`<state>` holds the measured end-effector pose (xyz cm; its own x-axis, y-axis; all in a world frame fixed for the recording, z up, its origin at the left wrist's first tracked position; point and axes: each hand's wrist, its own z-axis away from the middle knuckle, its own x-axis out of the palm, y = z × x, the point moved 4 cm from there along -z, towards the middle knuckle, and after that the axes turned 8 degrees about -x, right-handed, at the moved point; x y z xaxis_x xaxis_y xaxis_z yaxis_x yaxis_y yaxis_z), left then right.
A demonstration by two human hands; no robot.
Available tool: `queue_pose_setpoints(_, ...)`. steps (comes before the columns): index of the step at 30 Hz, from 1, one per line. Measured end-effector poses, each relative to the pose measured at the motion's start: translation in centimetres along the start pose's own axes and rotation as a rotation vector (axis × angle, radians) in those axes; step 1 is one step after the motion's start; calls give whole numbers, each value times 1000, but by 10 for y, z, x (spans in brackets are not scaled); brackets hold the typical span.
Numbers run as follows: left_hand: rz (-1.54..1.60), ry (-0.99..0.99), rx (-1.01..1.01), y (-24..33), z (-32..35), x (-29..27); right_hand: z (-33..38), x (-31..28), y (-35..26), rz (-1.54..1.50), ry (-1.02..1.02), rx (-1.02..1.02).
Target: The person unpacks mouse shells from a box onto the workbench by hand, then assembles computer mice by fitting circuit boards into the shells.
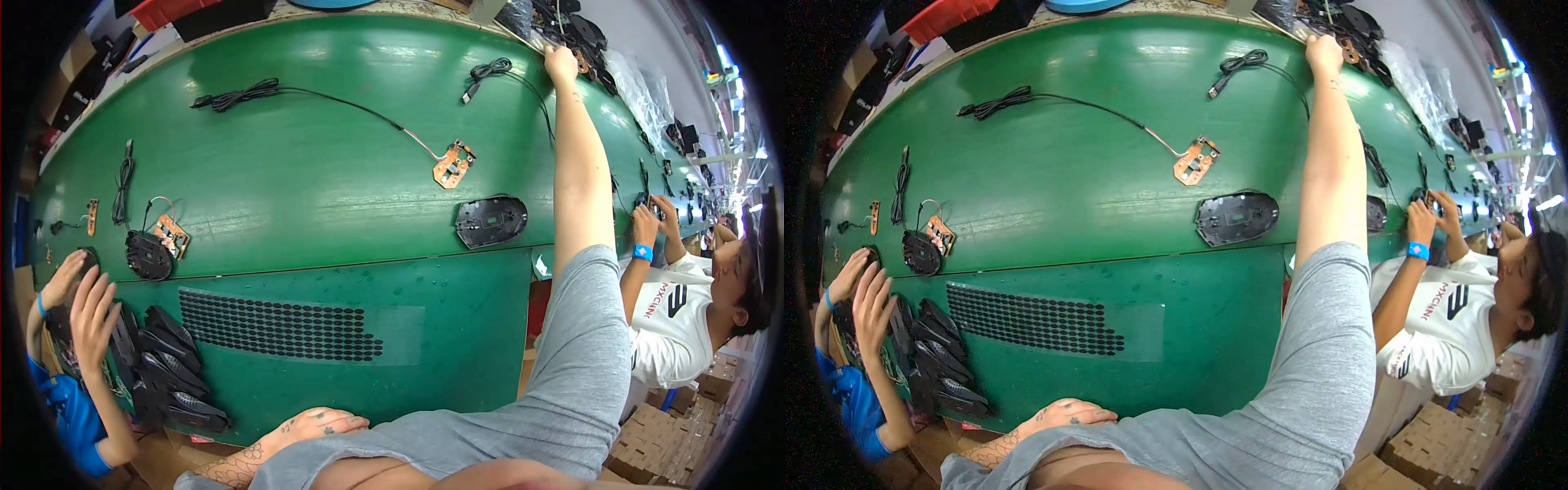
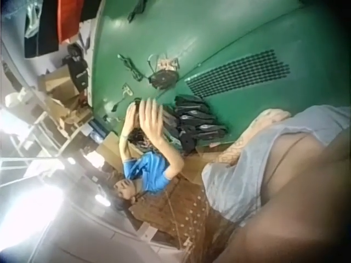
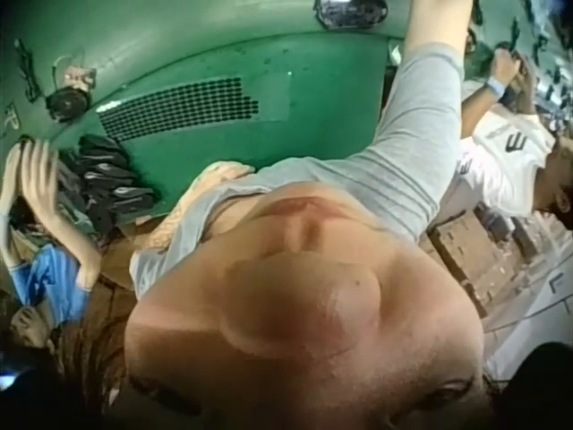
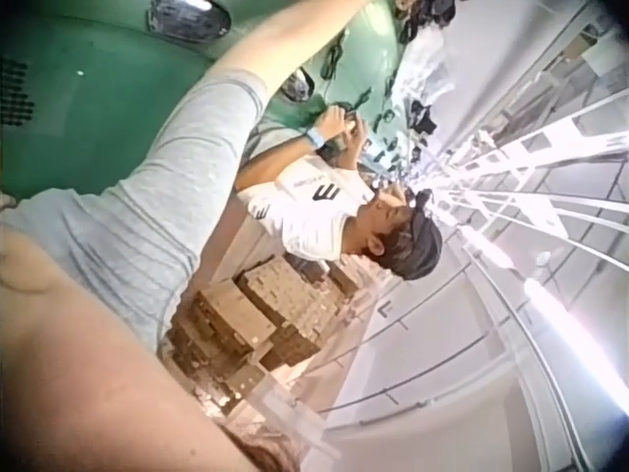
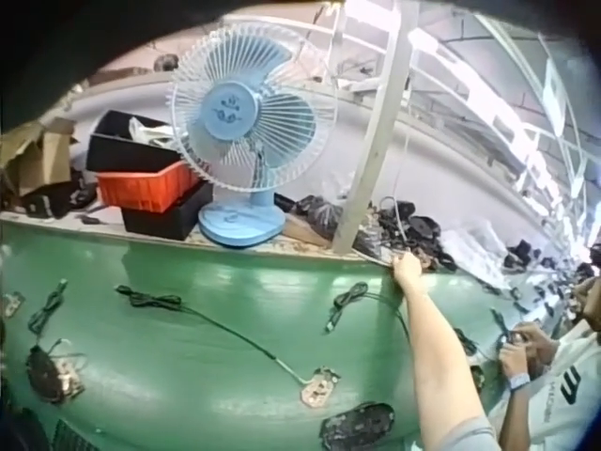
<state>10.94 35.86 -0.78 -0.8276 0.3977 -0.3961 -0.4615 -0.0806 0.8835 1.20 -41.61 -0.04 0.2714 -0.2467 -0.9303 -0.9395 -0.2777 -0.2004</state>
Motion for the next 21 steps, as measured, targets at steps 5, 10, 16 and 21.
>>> queue_pose_setpoints(5, -32, 26, 23, 1, -2, 0, 8, -23, 21, 24, 20, 22)
queue_pose_setpoints(10, -55, 64, 44, 1, -5, -2, 13, -34, 41, 54, 29, 36)
queue_pose_setpoints(16, -84, 104, 74, 0, -5, -3, 12, -47, 40, 88, 51, 55)
queue_pose_setpoints(21, -58, 59, 61, -10, 1, 7, 18, -44, 24, 107, 45, 92)
